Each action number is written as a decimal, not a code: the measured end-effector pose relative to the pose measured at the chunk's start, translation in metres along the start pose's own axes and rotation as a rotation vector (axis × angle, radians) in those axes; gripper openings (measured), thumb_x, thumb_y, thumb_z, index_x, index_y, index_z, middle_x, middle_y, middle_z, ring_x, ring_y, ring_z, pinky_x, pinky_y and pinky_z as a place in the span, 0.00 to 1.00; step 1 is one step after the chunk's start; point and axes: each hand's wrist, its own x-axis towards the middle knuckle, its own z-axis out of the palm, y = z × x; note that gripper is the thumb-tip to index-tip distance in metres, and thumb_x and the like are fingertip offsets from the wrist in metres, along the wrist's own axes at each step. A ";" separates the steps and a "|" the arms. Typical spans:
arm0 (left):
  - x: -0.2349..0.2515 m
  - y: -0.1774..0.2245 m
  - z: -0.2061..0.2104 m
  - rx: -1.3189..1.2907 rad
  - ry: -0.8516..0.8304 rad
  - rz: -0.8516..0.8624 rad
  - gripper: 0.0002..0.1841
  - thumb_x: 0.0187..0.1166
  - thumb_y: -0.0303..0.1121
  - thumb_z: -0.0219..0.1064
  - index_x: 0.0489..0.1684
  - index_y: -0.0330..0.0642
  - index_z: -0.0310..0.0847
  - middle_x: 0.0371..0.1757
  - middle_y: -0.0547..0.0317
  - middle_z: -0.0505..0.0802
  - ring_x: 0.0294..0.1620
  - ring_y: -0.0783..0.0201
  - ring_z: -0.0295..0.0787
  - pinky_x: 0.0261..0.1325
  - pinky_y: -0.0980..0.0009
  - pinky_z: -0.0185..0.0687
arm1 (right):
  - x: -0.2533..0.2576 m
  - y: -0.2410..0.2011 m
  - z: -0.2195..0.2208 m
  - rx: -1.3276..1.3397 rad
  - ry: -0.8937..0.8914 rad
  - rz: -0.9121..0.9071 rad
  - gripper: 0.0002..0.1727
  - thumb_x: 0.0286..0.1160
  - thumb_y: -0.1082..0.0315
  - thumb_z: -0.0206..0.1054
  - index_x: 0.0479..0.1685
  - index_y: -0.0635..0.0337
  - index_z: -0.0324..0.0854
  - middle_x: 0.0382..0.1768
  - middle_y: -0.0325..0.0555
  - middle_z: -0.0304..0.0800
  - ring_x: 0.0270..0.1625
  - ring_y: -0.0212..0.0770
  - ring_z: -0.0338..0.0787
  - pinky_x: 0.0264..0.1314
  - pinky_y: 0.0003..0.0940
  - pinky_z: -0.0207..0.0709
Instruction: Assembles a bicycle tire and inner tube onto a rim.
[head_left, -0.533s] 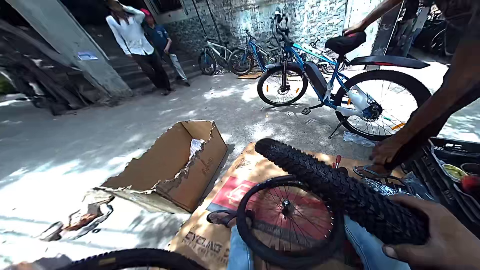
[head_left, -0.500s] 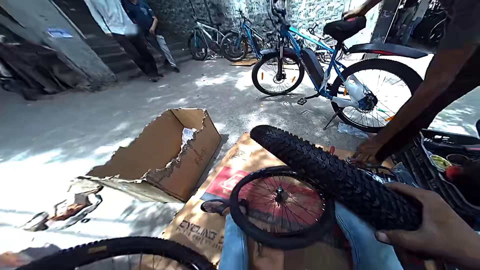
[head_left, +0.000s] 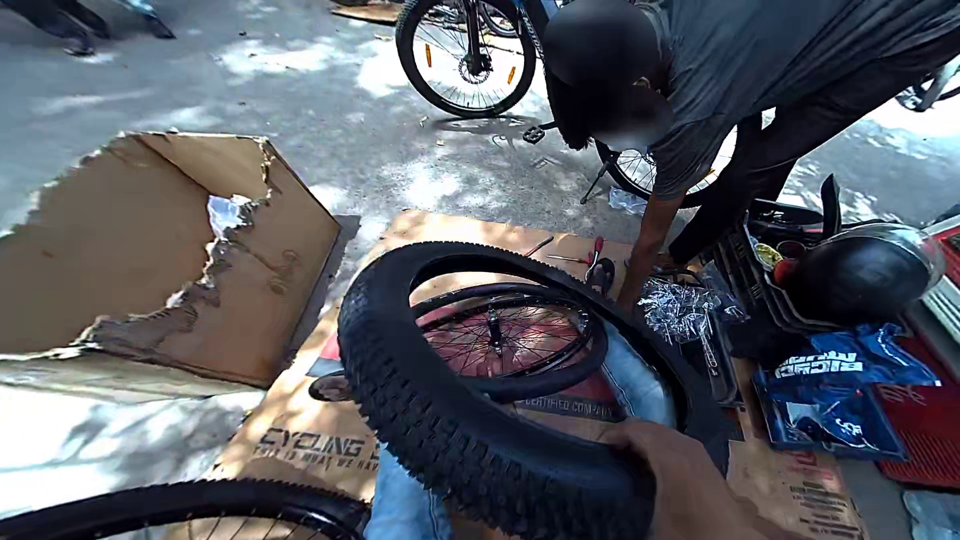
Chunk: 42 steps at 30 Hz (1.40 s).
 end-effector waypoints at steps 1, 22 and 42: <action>0.005 0.009 0.002 0.043 -0.026 -0.065 0.13 0.89 0.25 0.43 0.66 0.31 0.63 0.52 0.52 0.86 0.56 0.65 0.87 0.63 0.68 0.84 | 0.001 -0.005 0.016 -0.019 -0.023 -0.002 0.44 0.37 0.44 0.92 0.62 0.55 0.87 0.54 0.49 0.94 0.58 0.50 0.93 0.62 0.60 0.84; 0.030 0.007 -0.072 0.056 0.016 -0.027 0.12 0.93 0.28 0.47 0.65 0.44 0.73 0.54 0.55 0.92 0.59 0.58 0.92 0.62 0.60 0.90 | 0.146 0.160 0.094 1.248 0.318 1.358 0.47 0.76 0.32 0.64 0.89 0.52 0.58 0.81 0.66 0.69 0.76 0.64 0.78 0.68 0.59 0.78; 0.009 0.011 -0.121 0.184 0.197 -0.109 0.10 0.91 0.27 0.43 0.53 0.43 0.71 0.38 0.58 0.91 0.40 0.63 0.93 0.48 0.62 0.93 | 0.302 0.126 0.110 0.393 -0.135 0.686 0.27 0.79 0.43 0.62 0.46 0.62 0.84 0.40 0.56 0.89 0.42 0.52 0.90 0.44 0.56 0.82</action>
